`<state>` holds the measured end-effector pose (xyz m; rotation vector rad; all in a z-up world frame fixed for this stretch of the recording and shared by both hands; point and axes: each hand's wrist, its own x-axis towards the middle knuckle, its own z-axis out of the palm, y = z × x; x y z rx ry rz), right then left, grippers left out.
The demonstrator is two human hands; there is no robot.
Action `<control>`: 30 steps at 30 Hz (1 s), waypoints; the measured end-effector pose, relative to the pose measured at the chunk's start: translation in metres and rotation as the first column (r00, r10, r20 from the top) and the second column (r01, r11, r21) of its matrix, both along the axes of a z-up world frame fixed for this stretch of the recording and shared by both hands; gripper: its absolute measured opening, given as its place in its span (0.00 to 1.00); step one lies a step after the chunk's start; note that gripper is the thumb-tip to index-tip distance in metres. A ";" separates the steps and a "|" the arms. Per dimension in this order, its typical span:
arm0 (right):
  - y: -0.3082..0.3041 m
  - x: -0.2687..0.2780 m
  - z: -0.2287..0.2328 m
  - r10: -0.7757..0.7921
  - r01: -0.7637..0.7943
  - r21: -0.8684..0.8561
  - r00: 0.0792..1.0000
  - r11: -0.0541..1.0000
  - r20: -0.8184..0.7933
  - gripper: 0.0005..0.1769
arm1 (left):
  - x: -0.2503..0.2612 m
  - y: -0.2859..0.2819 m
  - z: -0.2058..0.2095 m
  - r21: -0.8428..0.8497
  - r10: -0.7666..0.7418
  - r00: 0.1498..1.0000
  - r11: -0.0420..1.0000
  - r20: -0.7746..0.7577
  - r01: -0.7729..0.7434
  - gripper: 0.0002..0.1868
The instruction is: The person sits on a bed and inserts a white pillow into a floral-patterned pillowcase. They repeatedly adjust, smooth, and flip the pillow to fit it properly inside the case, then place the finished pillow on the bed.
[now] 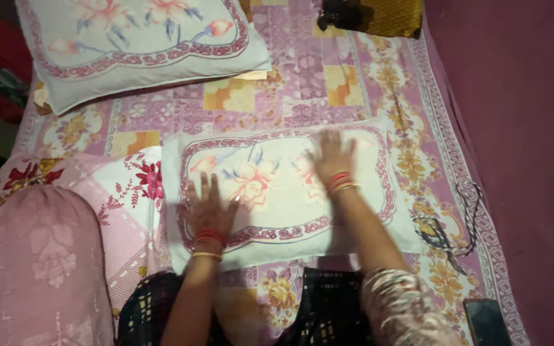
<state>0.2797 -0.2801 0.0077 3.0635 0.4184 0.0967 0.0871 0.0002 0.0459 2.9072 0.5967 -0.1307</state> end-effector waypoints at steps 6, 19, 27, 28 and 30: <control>-0.144 0.012 -0.036 -0.231 0.295 0.322 0.947 0.900 -0.221 0.43 | -0.024 0.021 -0.030 -0.096 0.067 0.976 0.994 0.207 -0.048 0.48; -0.197 -0.124 -0.045 -0.408 0.596 0.282 0.756 0.752 -0.511 0.43 | -0.056 0.041 -0.114 -0.249 0.204 0.914 0.961 0.350 -0.119 0.51; -0.130 -0.200 -0.003 -0.218 0.220 0.297 0.975 0.929 -0.040 0.40 | -0.083 -0.019 -0.049 -0.034 -0.239 0.971 0.971 -0.029 0.238 0.69; -0.110 -0.212 0.000 -0.119 0.082 0.338 0.989 0.938 0.092 0.39 | -0.086 -0.035 -0.040 -0.077 -0.329 0.941 0.943 -0.081 0.323 0.68; -0.065 -0.239 -0.001 -0.109 0.129 0.283 0.990 0.950 -0.085 0.39 | -0.099 -0.066 -0.028 -0.119 -0.525 0.837 0.851 -0.151 0.512 0.63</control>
